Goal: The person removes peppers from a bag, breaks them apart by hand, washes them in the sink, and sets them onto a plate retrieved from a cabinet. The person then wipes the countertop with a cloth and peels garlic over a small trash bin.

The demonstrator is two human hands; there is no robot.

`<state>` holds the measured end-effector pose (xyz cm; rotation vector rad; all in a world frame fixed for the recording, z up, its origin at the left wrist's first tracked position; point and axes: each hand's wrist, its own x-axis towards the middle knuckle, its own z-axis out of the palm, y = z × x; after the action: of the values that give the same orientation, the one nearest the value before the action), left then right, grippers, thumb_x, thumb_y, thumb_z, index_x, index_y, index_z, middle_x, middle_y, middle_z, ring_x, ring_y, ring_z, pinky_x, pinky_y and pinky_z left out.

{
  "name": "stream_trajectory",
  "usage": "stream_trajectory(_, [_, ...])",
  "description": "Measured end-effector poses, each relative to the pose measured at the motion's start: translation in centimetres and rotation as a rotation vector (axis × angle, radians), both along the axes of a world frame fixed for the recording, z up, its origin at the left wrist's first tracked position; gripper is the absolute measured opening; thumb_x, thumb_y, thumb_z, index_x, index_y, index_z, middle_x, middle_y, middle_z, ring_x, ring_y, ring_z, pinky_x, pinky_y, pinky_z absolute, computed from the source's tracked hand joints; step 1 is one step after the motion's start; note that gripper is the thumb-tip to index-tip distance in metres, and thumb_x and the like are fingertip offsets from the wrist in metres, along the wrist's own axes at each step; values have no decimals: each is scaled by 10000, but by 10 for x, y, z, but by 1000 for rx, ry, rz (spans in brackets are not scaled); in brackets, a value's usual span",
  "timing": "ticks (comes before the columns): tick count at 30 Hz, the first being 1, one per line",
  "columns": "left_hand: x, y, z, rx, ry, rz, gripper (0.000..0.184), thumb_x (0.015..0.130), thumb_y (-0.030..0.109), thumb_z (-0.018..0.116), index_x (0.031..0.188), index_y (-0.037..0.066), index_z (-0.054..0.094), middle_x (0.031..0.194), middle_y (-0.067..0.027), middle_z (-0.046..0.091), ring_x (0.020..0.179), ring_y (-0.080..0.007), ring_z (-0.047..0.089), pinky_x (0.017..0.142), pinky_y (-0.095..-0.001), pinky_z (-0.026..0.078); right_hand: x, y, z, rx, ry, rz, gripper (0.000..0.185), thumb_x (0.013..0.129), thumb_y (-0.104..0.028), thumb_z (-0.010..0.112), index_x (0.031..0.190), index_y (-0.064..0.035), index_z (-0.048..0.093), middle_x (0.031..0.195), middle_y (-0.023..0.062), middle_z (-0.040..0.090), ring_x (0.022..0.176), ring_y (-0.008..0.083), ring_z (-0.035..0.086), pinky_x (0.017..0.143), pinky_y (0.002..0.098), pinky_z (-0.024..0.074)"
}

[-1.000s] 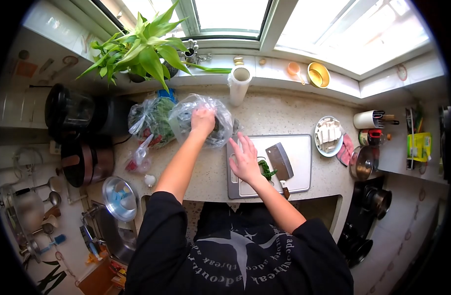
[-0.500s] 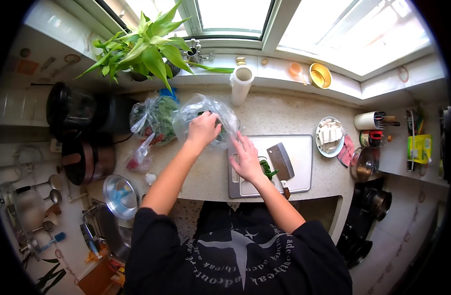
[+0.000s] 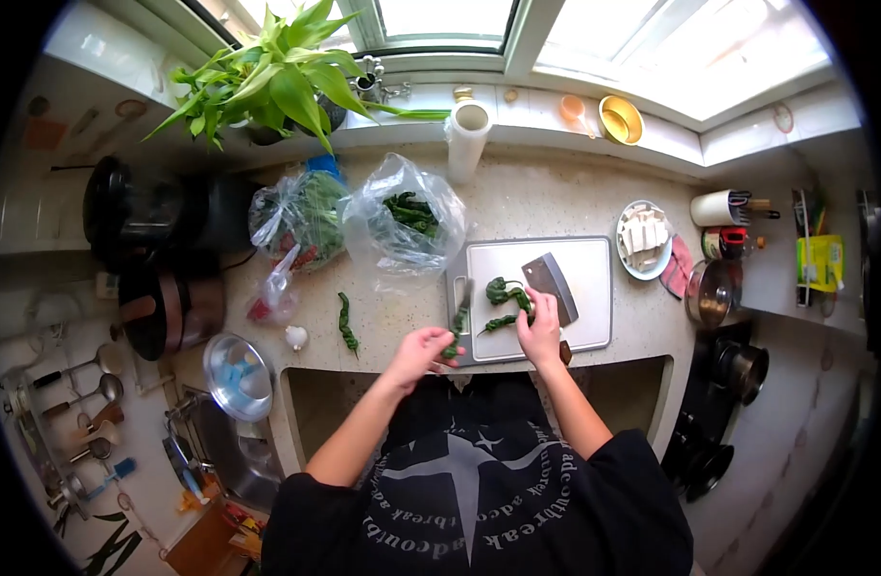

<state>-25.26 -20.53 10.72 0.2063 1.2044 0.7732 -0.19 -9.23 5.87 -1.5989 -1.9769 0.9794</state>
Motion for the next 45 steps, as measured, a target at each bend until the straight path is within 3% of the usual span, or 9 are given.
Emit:
stream_trajectory(4, [47,23,-54,-27,160,-61,329,1004,350,635,1159,59,626,983,-73,763,751,-139,700,593,-258,500,31,-33,-19,-87,-114,-63,454,836,-35,651,1282,-41,563,1158,179,559,1071,369,608,907,425,517])
stream_trajectory(9, [71,58,-96,29,818,-151,433,895,411,734,1150,67,666,916,-68,755,802,-235,714,705,-382,544,26,-43,-18,56,-346,-28,856,709,-126,844,1469,-108,450,1278,167,471,1148,363,565,916,422,525])
stream_trajectory(14, [75,61,-95,264,1052,-163,421,859,328,754,1185,68,695,901,-84,739,829,-240,730,775,-385,565,14,-31,-29,127,-421,-42,755,709,-171,858,1394,-134,540,1249,153,490,1106,345,582,863,423,536])
stream_trajectory(20, [76,60,-119,332,755,-128,458,894,200,688,1339,101,646,1017,-93,732,742,-207,732,761,-339,573,7,-17,-45,153,-301,-102,688,699,-160,875,1325,-118,591,1184,130,481,1041,323,590,832,414,542])
stream_trajectory(26, [39,30,-99,379,854,-36,313,901,203,667,1185,80,712,1038,-106,720,794,-225,722,759,-363,567,-4,-15,-27,211,-316,-57,566,814,-126,749,1344,-102,554,1178,178,492,1031,364,594,799,435,535])
stream_trajectory(32, [-54,-52,-79,262,1443,213,228,854,117,703,1078,78,695,978,-99,667,813,-251,664,737,-380,546,-42,-42,-14,293,-101,139,378,813,-68,692,1185,-66,621,1091,179,544,947,370,614,761,437,527])
stream_trajectory(34, [-81,-83,-98,166,1628,243,329,831,138,736,1146,89,656,1087,-100,624,860,-269,622,794,-395,529,-66,-51,-9,241,-48,223,346,815,-48,670,1159,-73,639,1077,159,571,907,366,633,732,435,539])
stream_trajectory(39, [-111,-114,-124,-19,1566,243,417,809,231,785,1177,81,659,1096,-98,629,932,-275,649,809,-393,536,-126,-71,-11,124,10,438,296,830,-64,685,1124,-71,650,1061,151,597,899,355,645,732,425,545])
stream_trajectory(45, [-119,-110,-142,-129,1404,257,386,787,294,784,1093,65,724,876,-82,721,829,-282,687,785,-398,550,-182,-91,-9,103,73,554,268,842,-84,683,1109,-88,658,1065,132,628,899,339,649,741,417,545])
